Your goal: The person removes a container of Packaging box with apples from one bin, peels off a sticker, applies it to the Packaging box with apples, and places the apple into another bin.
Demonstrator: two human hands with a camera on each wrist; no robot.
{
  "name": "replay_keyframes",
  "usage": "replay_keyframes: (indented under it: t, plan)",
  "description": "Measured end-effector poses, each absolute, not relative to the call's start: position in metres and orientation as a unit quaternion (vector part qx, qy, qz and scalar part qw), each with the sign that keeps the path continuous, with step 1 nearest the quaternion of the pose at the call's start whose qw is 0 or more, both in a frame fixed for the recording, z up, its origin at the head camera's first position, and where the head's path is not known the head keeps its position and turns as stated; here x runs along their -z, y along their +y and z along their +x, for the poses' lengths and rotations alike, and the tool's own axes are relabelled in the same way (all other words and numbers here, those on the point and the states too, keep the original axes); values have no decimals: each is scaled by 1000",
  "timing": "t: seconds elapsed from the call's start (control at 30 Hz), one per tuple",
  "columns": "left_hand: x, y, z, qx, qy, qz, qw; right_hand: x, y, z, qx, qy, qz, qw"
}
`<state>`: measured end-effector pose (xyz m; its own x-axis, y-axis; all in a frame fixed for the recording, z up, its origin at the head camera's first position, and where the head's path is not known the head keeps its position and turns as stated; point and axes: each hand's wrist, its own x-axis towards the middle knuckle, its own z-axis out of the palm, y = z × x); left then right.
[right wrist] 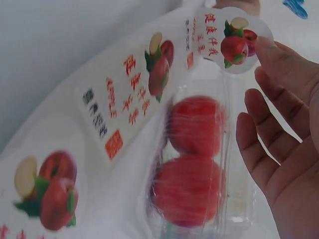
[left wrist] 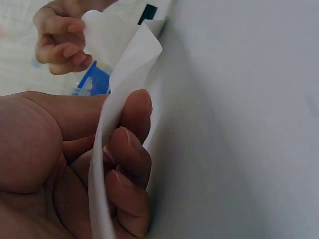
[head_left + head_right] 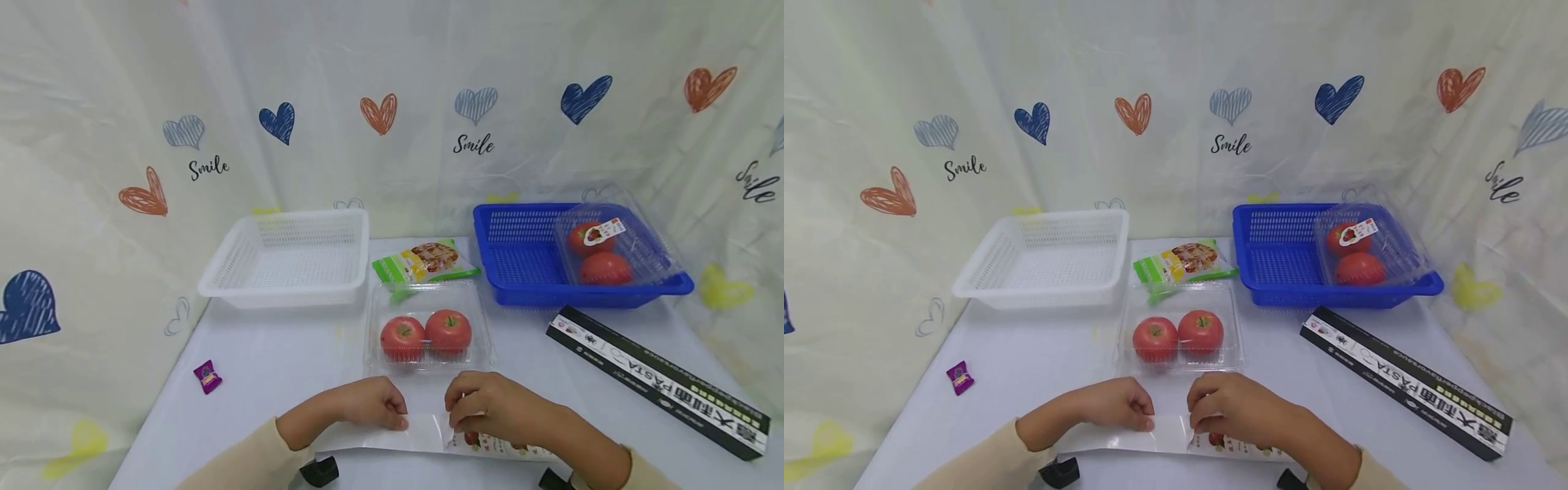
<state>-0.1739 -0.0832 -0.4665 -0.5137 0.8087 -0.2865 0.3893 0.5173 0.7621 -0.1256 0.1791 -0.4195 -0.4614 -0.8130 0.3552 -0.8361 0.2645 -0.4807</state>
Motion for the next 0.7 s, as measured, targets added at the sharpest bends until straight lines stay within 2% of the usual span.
replay_keyframes:
  t: [0.2, 0.33, 0.53, 0.7]
  plan:
    - [466, -85, -171, -252, 858, 366, 257, 408, 192, -131, -347, -796, 496, 0]
    - [462, -85, -169, -222, 876, 366, 224, 401, 196, -133, -353, -822, 446, -39]
    - [463, -89, -171, -210, 886, 357, 207, 397, 199, -136, -345, -846, 400, -69]
    - [461, -110, -176, -236, 883, 350, 202, 396, 199, -138, -370, -842, 384, -84]
